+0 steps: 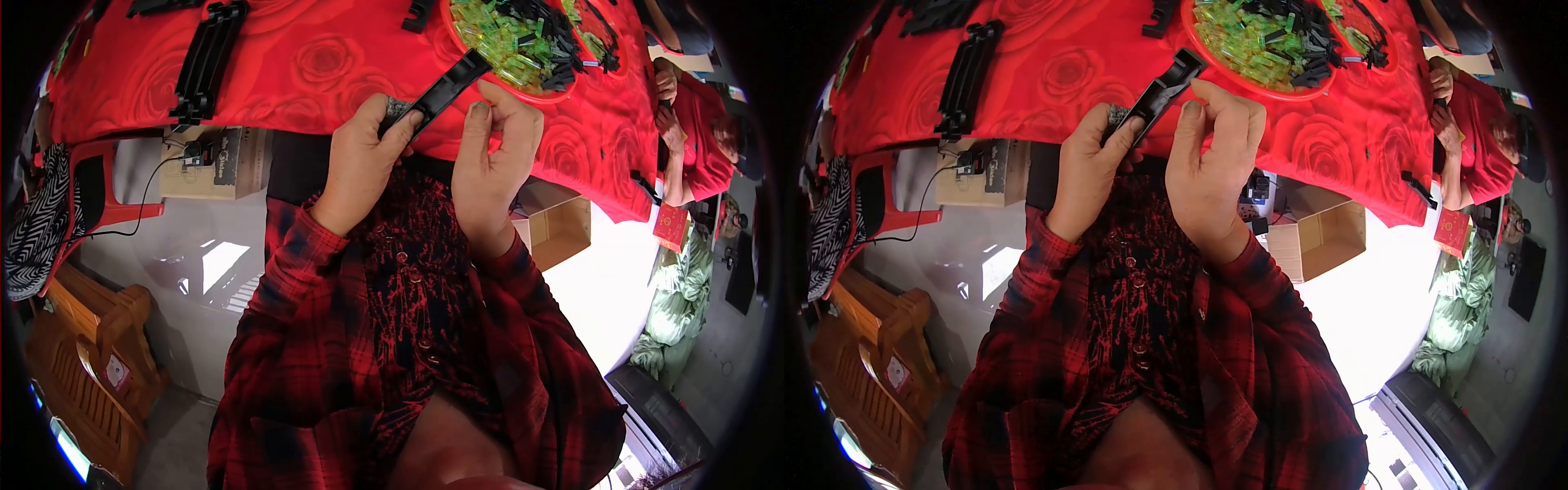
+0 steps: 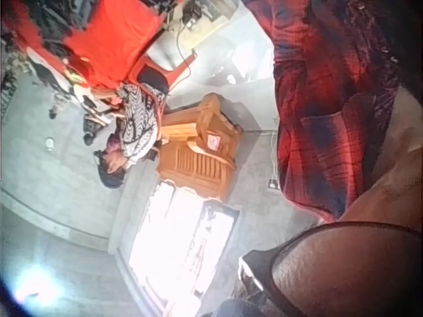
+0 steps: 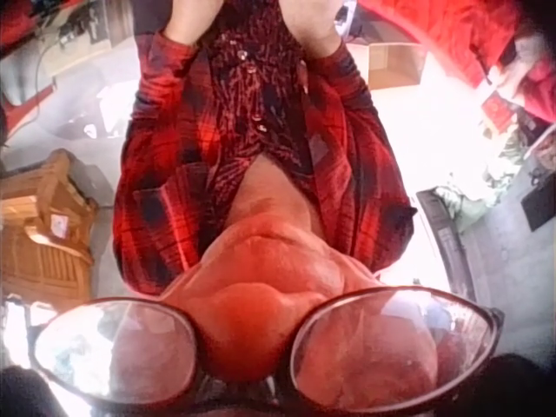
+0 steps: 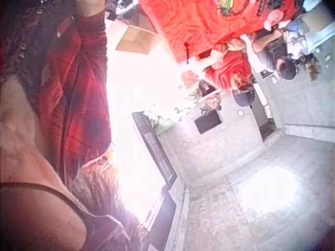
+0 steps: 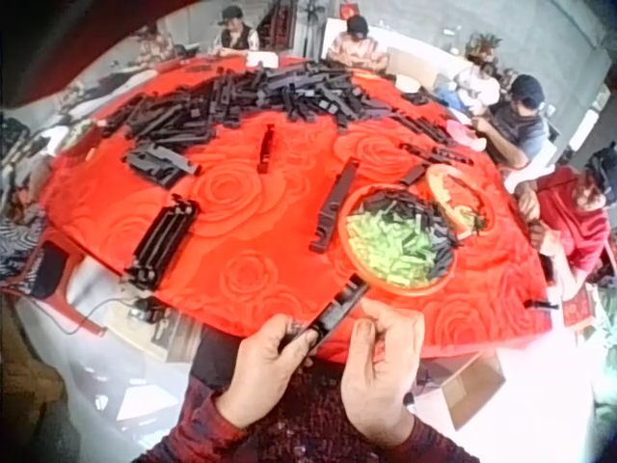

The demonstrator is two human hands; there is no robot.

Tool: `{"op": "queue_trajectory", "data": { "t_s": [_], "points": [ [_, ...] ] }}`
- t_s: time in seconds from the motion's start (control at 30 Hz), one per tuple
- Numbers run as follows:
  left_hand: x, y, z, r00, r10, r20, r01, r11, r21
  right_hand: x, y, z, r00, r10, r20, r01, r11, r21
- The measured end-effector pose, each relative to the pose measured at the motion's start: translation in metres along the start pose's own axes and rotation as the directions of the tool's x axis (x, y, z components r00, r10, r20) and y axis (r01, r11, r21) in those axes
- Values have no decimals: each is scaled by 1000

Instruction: The person assembles black plastic mechanical components by hand, then applies stickers to them.

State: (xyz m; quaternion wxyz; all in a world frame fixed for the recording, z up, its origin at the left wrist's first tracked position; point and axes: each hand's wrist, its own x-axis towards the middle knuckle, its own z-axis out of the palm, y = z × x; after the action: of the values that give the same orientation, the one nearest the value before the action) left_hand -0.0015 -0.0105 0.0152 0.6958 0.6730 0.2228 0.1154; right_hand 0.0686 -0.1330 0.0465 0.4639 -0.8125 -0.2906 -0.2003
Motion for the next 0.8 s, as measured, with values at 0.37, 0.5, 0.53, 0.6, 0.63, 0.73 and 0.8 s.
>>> {"op": "queue_trajectory", "data": {
  "t_s": [0.37,0.5,0.53,0.6,0.63,0.73,0.8],
  "points": [
    [-2,1,2,998,-18,64,29,983,-181,-1,0,3,997,59,46,-63,995,83],
    [-1,-3,2,997,-4,74,24,963,-270,-1,-1,4,997,44,58,-50,993,106],
    [-1,-2,3,998,-4,69,23,962,-271,-1,-1,4,997,44,61,-50,993,105],
    [-3,2,5,1000,8,21,-1,949,-315,-2,-1,4,997,40,66,-47,993,105],
    [-3,3,6,1000,8,18,-2,949,-316,-2,-1,5,997,41,69,-49,992,120],
    [-4,3,5,1000,1,-2,-2,937,-349,-4,-2,5,996,42,80,-53,989,141],
    [-2,0,2,999,-16,-33,5,947,-320,-4,-3,6,995,40,89,-53,988,148]
  ]
}}
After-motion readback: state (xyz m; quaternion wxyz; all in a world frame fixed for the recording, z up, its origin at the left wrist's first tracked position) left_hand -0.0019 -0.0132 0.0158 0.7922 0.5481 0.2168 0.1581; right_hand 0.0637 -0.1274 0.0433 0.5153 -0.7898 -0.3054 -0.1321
